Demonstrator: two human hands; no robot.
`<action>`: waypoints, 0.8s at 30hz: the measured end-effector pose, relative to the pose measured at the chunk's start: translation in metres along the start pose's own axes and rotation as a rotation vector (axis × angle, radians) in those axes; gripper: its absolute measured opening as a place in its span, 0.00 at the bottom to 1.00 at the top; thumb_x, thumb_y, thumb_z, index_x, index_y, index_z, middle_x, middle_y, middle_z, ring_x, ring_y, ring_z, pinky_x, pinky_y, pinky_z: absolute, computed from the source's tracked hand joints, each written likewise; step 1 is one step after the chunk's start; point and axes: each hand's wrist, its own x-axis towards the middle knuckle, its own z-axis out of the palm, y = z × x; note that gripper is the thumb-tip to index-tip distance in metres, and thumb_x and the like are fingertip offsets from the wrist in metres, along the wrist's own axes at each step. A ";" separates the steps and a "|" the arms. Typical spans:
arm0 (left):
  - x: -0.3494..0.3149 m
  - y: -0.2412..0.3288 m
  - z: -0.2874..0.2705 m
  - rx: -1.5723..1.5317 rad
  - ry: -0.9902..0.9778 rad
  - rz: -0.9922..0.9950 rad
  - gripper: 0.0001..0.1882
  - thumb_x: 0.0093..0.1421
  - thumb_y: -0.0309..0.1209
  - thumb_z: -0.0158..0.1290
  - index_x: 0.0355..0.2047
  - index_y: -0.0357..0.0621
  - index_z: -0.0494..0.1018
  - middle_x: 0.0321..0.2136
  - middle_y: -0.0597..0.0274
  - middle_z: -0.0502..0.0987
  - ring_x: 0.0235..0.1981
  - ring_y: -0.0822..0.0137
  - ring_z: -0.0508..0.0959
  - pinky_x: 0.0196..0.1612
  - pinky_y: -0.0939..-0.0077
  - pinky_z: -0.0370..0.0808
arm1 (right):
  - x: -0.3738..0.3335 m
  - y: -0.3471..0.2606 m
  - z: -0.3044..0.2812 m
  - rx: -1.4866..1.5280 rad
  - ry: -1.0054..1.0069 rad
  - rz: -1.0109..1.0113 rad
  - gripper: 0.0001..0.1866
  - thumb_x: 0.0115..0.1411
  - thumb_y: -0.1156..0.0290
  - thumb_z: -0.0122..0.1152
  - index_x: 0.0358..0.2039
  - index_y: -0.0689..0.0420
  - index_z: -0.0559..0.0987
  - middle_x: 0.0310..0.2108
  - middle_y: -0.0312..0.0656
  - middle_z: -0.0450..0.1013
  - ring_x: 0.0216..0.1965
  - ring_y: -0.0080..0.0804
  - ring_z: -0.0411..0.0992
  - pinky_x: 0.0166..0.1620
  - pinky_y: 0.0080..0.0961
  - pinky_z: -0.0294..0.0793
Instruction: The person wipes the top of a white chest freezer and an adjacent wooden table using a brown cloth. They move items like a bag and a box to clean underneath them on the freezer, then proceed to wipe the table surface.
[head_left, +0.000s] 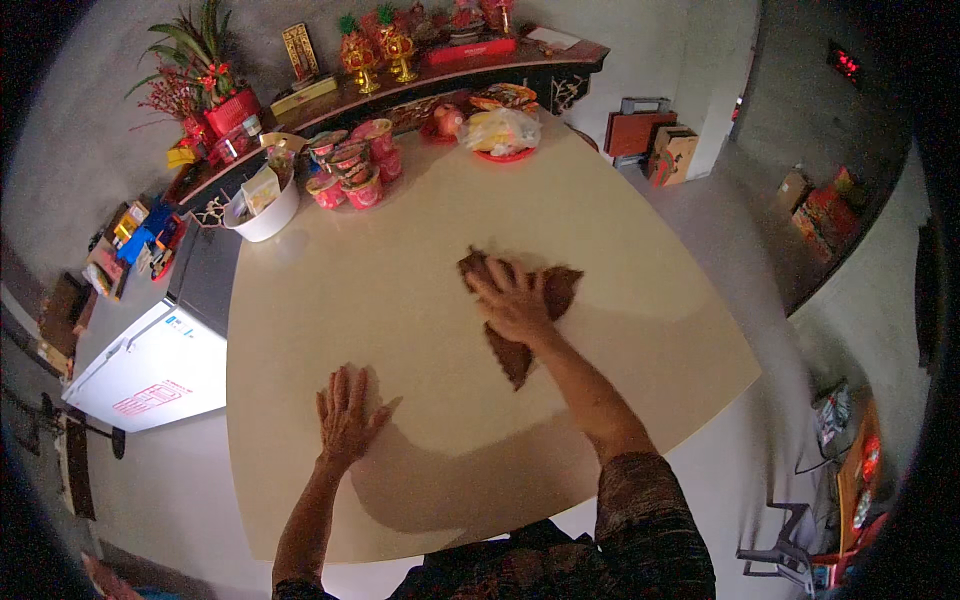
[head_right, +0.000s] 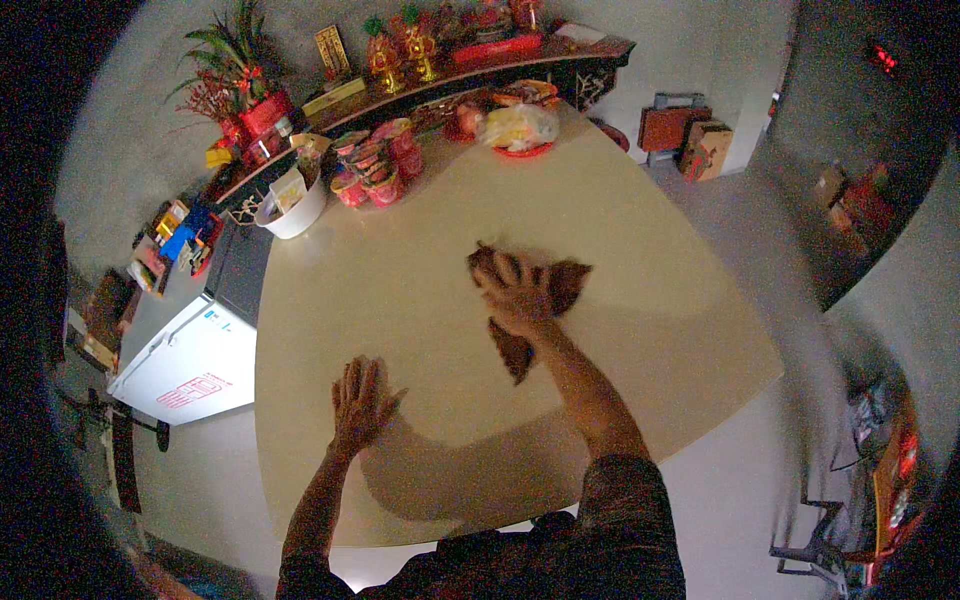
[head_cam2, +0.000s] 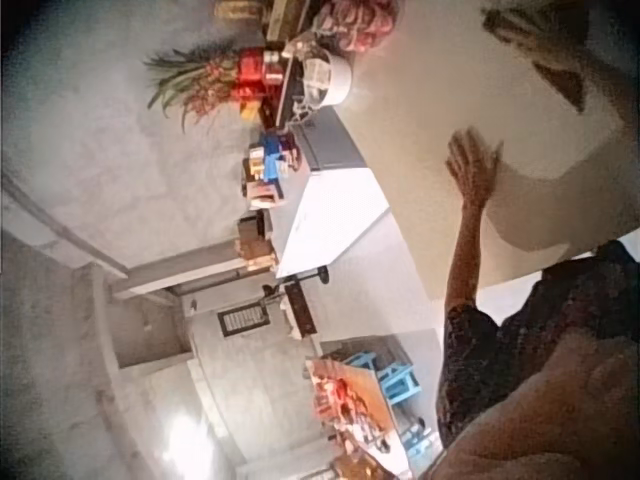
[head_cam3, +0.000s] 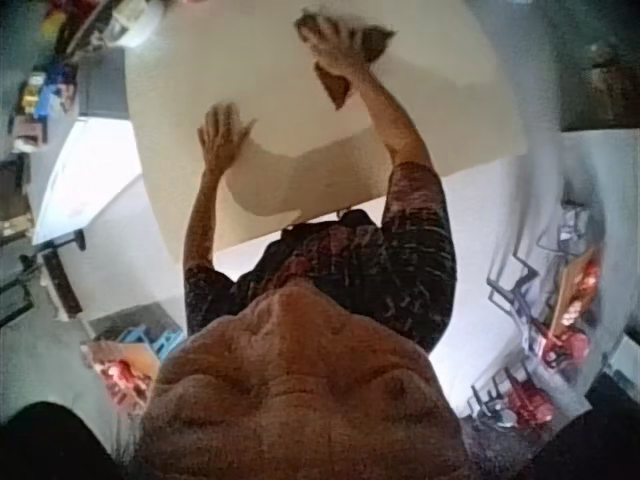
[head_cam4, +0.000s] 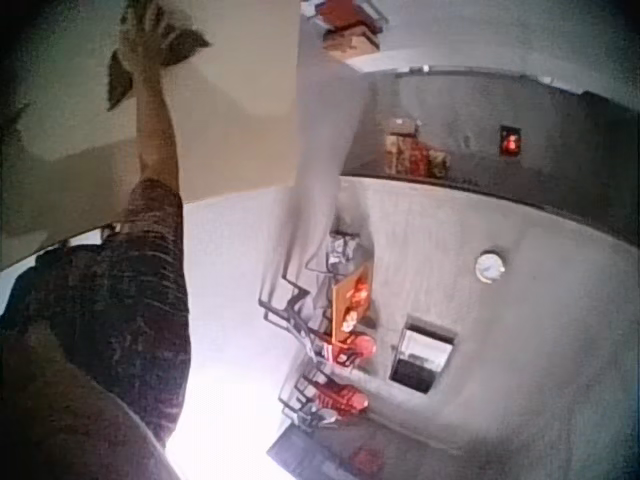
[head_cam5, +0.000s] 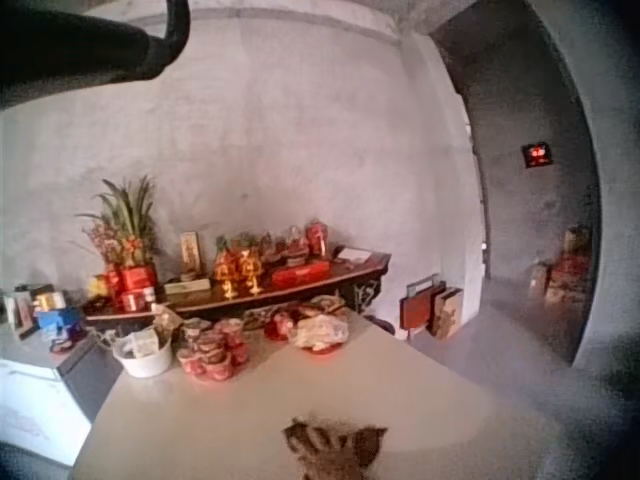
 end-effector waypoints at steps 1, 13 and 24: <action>0.002 0.001 0.001 0.021 0.003 0.013 0.42 0.59 0.58 0.46 0.67 0.52 0.48 0.67 0.47 0.44 0.68 0.49 0.43 0.64 0.41 0.40 | -0.001 0.026 0.000 -0.046 0.036 0.011 0.29 0.60 0.53 0.51 0.63 0.35 0.61 0.67 0.43 0.48 0.64 0.58 0.47 0.56 0.74 0.45; 0.001 0.025 -0.019 -0.021 0.021 -0.103 0.46 0.53 0.64 0.49 0.64 0.48 0.55 0.66 0.47 0.48 0.67 0.48 0.48 0.64 0.43 0.42 | 0.035 0.115 -0.018 -0.290 0.029 0.728 0.32 0.63 0.53 0.44 0.66 0.42 0.52 0.67 0.48 0.43 0.66 0.62 0.40 0.63 0.63 0.36; 0.005 0.030 -0.026 0.012 0.039 -0.115 0.46 0.51 0.64 0.51 0.62 0.45 0.58 0.64 0.45 0.52 0.66 0.49 0.49 0.65 0.46 0.42 | 0.106 -0.136 0.077 -0.058 0.279 -0.044 0.34 0.54 0.59 0.55 0.61 0.55 0.60 0.61 0.52 0.54 0.58 0.59 0.54 0.54 0.62 0.56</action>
